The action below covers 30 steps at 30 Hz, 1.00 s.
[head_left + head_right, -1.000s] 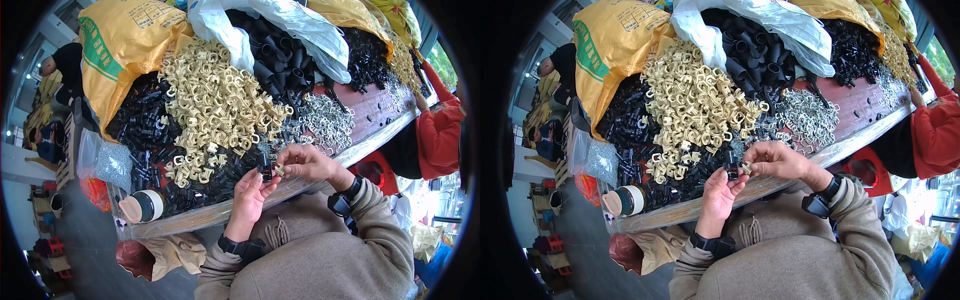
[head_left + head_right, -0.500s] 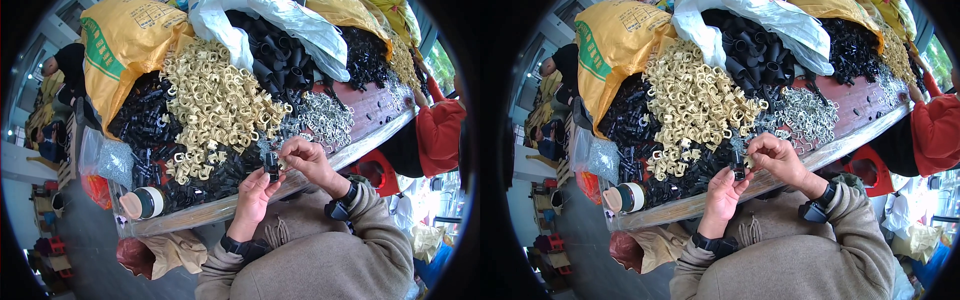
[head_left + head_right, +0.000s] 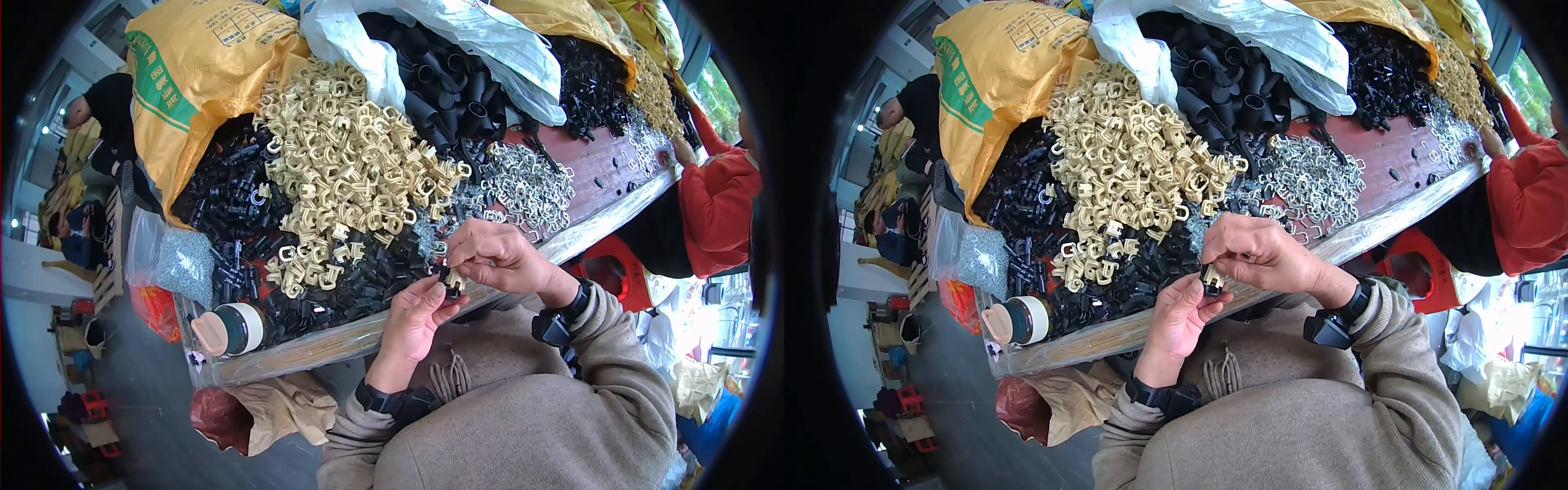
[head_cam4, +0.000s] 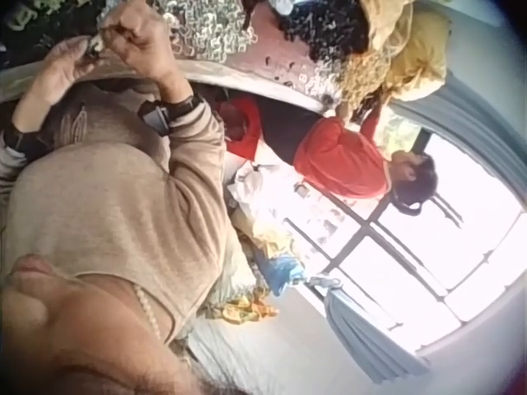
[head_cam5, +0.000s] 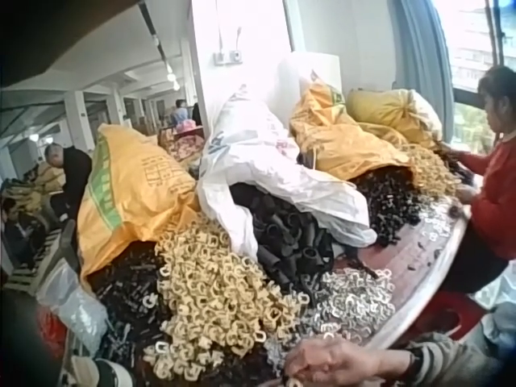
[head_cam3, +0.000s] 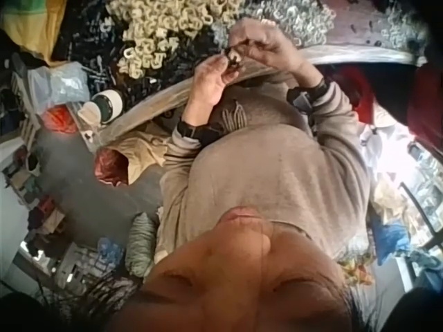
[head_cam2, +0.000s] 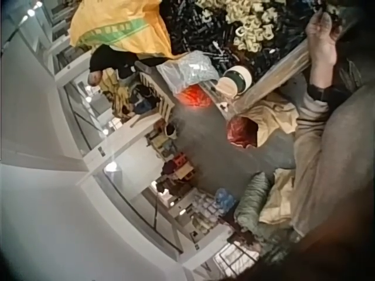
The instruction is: The person assembles components by hand, fitting a beige clip into a black plastic part before sliding a purple sleeve over the assembly. They repeat this process, placing the finished units into a large green bag.
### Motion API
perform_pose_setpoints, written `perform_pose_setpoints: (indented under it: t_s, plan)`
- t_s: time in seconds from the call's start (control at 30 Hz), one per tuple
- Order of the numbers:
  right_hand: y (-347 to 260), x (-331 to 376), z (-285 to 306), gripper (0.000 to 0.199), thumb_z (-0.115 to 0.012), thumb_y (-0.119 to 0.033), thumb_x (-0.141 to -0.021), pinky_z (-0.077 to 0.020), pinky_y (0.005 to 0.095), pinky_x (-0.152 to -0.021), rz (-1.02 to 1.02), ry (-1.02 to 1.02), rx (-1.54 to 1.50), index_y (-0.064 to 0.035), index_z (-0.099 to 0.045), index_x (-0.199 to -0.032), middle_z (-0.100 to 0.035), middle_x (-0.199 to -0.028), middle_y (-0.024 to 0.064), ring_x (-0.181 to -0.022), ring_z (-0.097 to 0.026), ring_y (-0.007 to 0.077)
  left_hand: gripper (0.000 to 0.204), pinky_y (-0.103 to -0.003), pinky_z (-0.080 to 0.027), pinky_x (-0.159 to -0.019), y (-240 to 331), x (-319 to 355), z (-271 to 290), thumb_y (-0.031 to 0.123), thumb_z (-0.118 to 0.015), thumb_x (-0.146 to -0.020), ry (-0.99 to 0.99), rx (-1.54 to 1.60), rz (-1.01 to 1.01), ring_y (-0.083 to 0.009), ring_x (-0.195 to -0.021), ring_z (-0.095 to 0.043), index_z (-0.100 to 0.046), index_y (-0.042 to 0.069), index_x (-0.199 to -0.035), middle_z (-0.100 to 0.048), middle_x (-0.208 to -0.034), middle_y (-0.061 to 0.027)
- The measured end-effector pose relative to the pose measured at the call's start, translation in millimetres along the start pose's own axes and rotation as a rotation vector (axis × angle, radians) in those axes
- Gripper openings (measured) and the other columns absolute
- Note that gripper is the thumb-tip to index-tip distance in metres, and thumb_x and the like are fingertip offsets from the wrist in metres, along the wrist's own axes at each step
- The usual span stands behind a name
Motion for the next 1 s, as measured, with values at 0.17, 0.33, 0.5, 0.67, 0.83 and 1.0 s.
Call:
perform_pose_setpoints:
  t_s: [0.17, 0.33, 0.5, 0.67, 0.83, 1.0]
  plan:
    - [-2.5, -0.4, -2.5, 0.012, -0.058, 0.000, -0.074, -0.0437, 0.0292, -0.067, -0.005, -0.056, 0.045, -0.0026, -0.057, -0.086, -0.055, -0.087, 0.0085, -0.079, -0.055, 0.0214, 0.027, -0.022, -0.051, -0.064, -1.4, 0.8, 0.5, 0.019, -0.058, -0.079, -0.015, 0.016, 0.031, -0.0213, -0.077, -0.061, -0.054, -0.001, -0.097, -0.060, -0.085, -0.0096]
    - [0.2, 7.3, -6.7, 0.013, -0.058, 0.000, -0.074, -0.0444, 0.0307, -0.069, 0.002, -0.024, 0.118, -0.0025, -0.057, -0.087, -0.055, -0.088, 0.0096, -0.081, -0.055, 0.0229, 0.025, -0.022, -0.051, -0.063, -4.0, 0.0, 0.4, 0.020, -0.059, -0.078, 0.009, 0.007, 0.046, -0.0207, -0.075, -0.061, -0.055, 0.000, -0.094, -0.060, -0.082, -0.0085]
    - [5.9, 9.2, -6.9, 0.014, -0.058, 0.000, -0.073, -0.0439, 0.0315, -0.071, -0.019, 0.009, 0.115, -0.0026, -0.056, -0.087, -0.055, -0.087, 0.0095, -0.084, -0.054, 0.0232, 0.026, -0.022, -0.051, -0.062, -6.4, 0.2, 4.1, 0.021, -0.060, -0.078, 0.029, -0.016, 0.059, -0.0194, -0.073, -0.061, -0.056, 0.000, -0.093, -0.061, -0.082, -0.0086]
    - [6.4, 13.2, -11.4, 0.016, -0.060, -0.002, -0.073, -0.0433, 0.0320, -0.069, -0.040, 0.057, 0.116, -0.0027, -0.056, -0.088, -0.054, -0.084, 0.0085, -0.083, -0.053, 0.0226, 0.024, -0.022, -0.051, -0.061, -4.7, -0.4, 0.6, 0.020, -0.059, -0.078, 0.030, -0.036, 0.096, -0.0185, -0.071, -0.061, -0.056, 0.000, -0.092, -0.061, -0.082, -0.0100]
    - [14.0, 26.2, 18.5, 0.016, -0.062, -0.005, -0.071, -0.0427, 0.0312, -0.062, -0.181, 0.106, 0.274, -0.0026, -0.055, -0.086, -0.052, -0.081, 0.0079, -0.072, -0.053, 0.0222, 0.021, -0.022, -0.051, -0.061, 1.6, 0.6, 2.2, 0.014, -0.057, -0.078, 0.056, -0.008, 0.089, -0.0185, -0.071, -0.060, -0.054, -0.001, -0.092, -0.060, -0.083, -0.0126]
    - [29.1, 50.7, 33.8, 0.018, -0.062, -0.010, -0.069, -0.0427, 0.0332, -0.056, -0.364, 0.039, 0.626, -0.0036, -0.053, -0.083, -0.052, -0.080, 0.0105, -0.064, -0.053, 0.0260, 0.020, -0.023, -0.050, -0.061, 0.4, -4.2, 0.5, 0.012, -0.057, -0.076, 0.056, 0.024, 0.040, -0.0180, -0.072, -0.060, -0.054, -0.001, -0.092, -0.060, -0.084, -0.0129]
Point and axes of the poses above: each hand's wrist, its own x-axis away from the middle knuckle, its own z-axis out of the back of the hand, y = z × x, the point moved 4 cm from there along -x, towards the middle knuckle
